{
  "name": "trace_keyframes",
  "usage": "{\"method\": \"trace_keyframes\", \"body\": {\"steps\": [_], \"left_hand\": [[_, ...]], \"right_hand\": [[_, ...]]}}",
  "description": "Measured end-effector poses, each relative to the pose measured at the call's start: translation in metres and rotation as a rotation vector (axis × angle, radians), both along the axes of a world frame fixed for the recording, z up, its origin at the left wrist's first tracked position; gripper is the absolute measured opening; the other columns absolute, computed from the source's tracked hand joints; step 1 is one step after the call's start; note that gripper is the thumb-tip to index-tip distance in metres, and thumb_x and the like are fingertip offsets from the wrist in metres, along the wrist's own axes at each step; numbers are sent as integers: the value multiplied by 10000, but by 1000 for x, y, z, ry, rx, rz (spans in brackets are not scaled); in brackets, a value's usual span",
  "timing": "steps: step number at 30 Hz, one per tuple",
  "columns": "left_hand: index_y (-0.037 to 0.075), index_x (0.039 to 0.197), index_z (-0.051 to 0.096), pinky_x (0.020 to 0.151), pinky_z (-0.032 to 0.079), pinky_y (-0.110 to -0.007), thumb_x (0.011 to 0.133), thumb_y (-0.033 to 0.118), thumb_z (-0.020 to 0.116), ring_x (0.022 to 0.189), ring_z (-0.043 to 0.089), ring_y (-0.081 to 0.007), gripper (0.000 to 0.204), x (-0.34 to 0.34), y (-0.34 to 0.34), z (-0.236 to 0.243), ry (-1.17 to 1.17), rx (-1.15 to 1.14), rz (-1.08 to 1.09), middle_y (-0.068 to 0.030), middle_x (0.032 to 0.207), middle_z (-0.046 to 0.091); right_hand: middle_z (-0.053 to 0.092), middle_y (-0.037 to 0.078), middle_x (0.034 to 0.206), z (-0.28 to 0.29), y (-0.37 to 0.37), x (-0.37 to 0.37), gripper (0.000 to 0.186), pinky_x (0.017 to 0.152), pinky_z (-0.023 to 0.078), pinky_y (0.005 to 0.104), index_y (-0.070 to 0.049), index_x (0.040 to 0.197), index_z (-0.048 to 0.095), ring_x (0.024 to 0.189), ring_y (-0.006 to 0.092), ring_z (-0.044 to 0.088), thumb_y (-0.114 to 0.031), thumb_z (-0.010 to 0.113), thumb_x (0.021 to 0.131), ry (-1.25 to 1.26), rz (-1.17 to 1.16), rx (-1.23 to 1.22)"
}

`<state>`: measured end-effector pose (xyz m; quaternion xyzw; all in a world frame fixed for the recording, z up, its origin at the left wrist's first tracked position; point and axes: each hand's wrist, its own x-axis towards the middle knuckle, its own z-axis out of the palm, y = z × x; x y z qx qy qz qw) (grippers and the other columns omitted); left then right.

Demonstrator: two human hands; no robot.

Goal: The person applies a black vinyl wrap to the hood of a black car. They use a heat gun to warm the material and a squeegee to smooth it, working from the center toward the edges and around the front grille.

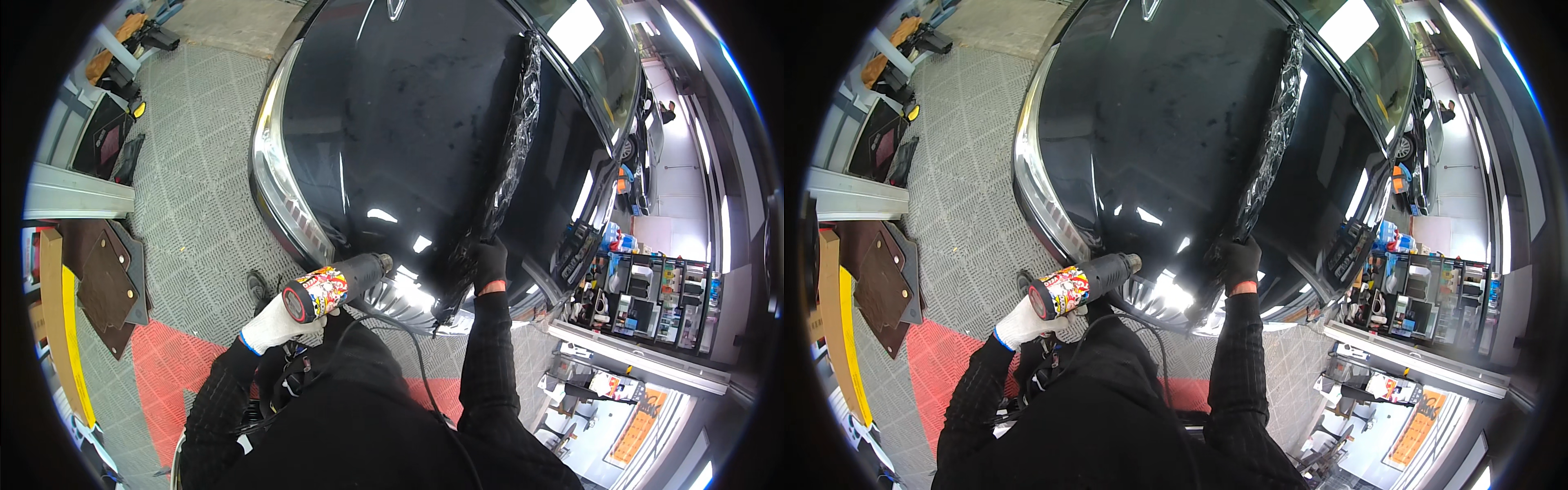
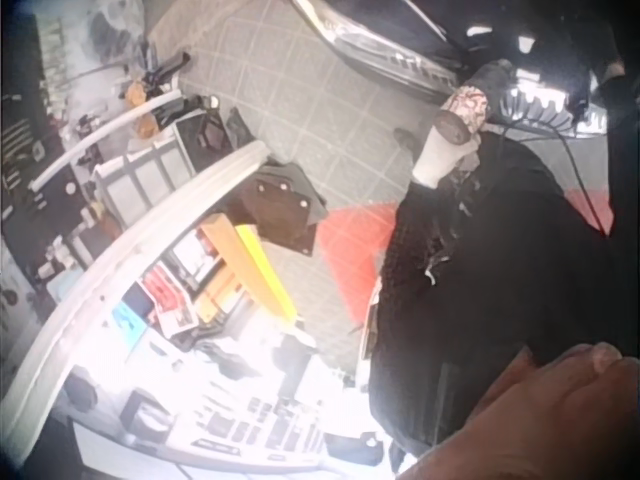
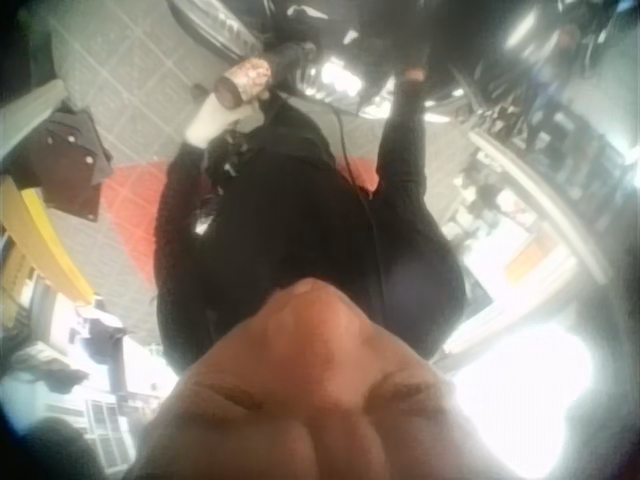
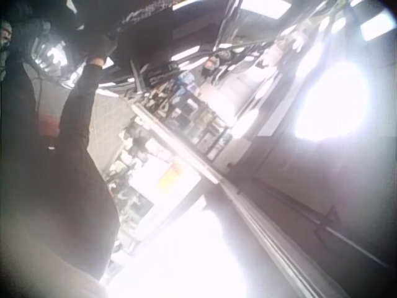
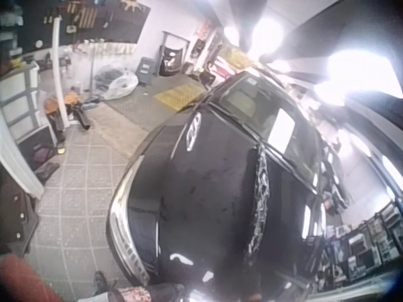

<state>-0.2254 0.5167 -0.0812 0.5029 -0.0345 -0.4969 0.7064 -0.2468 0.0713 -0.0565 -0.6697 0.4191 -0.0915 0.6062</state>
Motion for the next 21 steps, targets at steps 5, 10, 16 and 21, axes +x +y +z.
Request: {"method": "trace_keyframes", "body": {"steps": [5,10,16,21], "left_hand": [[13,1234,718,782,594,-249,853,-4,797,931,718,-81,389,-3,1,-3,-6,-20,19,-31,1110,795],[-3,1255,699,814,597,-259,855,-18,785,970,728,-103,409,-7,8,-8,13,-64,19,-67,1147,784],[-15,1275,681,872,613,-286,837,-46,783,995,736,-127,451,-6,14,-3,97,-57,17,-87,1143,780],[-15,1259,687,881,619,-295,830,-62,779,981,735,-129,440,-6,18,-1,157,-47,17,-76,1119,778]], "right_hand": [[739,82,896,-2,-10,-3,326,708,580,328,65,1083,731,756,204,716,120,605,787,18,38,57],[729,72,915,-4,-10,-12,343,740,574,318,58,1105,726,790,198,708,104,595,791,-45,28,159],[743,138,978,-7,7,-30,308,819,589,393,1,1174,720,876,304,730,-86,680,881,247,148,-398],[647,265,1312,-27,65,-59,507,955,566,580,-69,1320,610,1166,496,680,-363,768,938,640,4,-799]]}}
